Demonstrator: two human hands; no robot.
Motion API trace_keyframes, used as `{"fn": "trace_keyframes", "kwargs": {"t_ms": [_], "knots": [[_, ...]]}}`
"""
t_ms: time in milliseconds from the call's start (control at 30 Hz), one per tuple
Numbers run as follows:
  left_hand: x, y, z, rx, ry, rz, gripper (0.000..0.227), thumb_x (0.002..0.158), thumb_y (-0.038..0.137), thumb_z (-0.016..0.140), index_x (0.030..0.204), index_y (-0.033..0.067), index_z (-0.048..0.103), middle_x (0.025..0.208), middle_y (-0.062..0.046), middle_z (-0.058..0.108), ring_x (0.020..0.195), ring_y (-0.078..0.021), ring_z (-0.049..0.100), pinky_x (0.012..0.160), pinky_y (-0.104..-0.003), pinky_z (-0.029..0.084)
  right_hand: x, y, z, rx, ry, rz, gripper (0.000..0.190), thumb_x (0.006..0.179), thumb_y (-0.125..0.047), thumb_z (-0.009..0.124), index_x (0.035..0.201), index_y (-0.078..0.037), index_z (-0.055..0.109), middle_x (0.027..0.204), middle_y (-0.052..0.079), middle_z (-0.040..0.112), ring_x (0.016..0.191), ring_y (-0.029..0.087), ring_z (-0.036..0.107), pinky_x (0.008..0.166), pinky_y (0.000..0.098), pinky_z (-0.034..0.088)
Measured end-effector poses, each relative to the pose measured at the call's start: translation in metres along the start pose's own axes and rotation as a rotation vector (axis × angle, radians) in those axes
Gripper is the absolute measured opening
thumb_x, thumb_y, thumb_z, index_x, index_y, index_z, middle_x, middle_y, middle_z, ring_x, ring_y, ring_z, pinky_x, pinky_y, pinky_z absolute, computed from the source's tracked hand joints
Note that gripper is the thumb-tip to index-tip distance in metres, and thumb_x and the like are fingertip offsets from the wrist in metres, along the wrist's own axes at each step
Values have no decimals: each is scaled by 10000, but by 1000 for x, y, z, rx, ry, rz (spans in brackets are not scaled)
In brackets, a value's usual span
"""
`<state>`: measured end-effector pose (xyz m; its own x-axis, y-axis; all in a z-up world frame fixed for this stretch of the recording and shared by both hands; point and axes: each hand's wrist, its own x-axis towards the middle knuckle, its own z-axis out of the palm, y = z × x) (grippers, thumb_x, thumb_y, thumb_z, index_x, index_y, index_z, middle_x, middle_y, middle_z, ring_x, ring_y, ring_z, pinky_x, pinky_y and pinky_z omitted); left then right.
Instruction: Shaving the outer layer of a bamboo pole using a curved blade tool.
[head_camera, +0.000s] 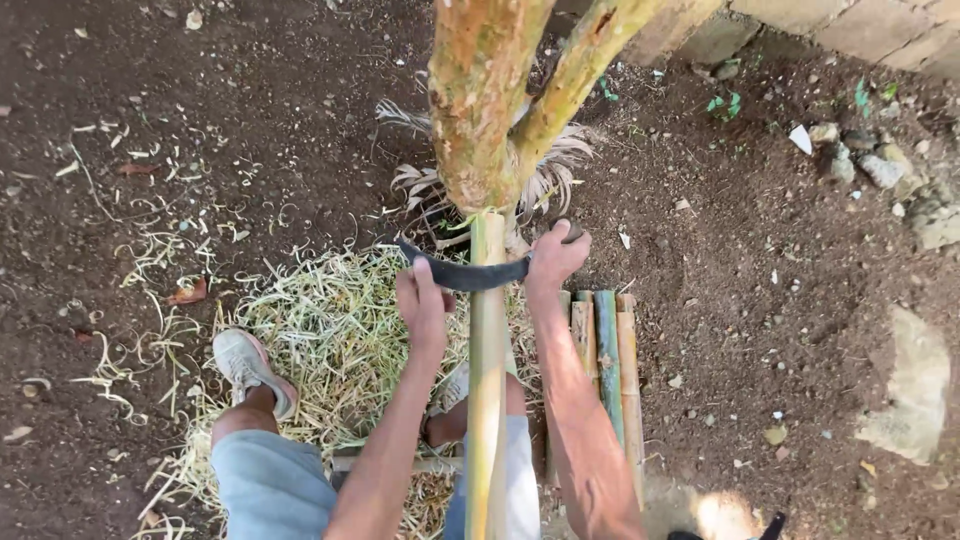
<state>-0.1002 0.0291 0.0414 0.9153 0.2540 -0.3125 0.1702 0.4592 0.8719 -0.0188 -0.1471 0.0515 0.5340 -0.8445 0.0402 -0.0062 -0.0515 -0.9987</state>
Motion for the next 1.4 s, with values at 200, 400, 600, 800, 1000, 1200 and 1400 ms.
{"fn": "trace_keyframes", "kwargs": {"t_ms": [200,400,600,800,1000,1200,1400], "knots": [[60,-45,35,-42,297,-127,306,1040,322,427,974,24,449,714,-73,530,440,-168,525,284,-322,404,11,8,3,-153,35,-50,192,965,-161,584,950,21,526,674,109,602,503,221,605,490,385,494],[68,-43,37,-7,323,-283,273,1047,329,429,1054,57,454,785,-73,553,501,-166,559,311,-318,438,29,29,12,-311,96,-333,224,966,-154,641,983,58,570,835,187,656,723,279,642,697,453,490],[108,-46,49,10,269,-237,314,1061,333,415,1045,21,445,802,-88,559,523,-179,569,319,-314,454,43,19,38,-272,104,-138,298,947,-226,594,934,65,532,837,225,620,675,314,649,697,474,515],[138,-32,61,83,291,-315,329,1059,362,411,1036,35,430,863,-105,576,561,-200,622,339,-313,509,52,2,66,-210,101,-75,281,924,-218,569,918,60,527,790,215,616,647,332,647,685,487,524],[155,-39,61,130,236,-218,347,1062,348,435,1026,2,446,873,-130,591,560,-218,638,357,-326,515,48,-1,69,-14,99,-43,258,909,-195,589,915,46,496,751,176,575,555,314,611,540,489,516],[161,-57,62,68,243,-116,352,1071,335,439,1036,-15,442,858,-129,565,549,-211,593,326,-331,498,60,21,67,-27,78,-182,226,943,-177,595,950,35,521,749,141,593,509,238,619,479,395,522],[141,-21,59,88,221,-190,330,1056,319,421,1025,-8,440,844,-103,573,538,-175,607,370,-316,528,59,11,69,-115,27,-89,255,972,-203,581,952,40,504,700,133,603,507,240,638,495,380,522]]}}
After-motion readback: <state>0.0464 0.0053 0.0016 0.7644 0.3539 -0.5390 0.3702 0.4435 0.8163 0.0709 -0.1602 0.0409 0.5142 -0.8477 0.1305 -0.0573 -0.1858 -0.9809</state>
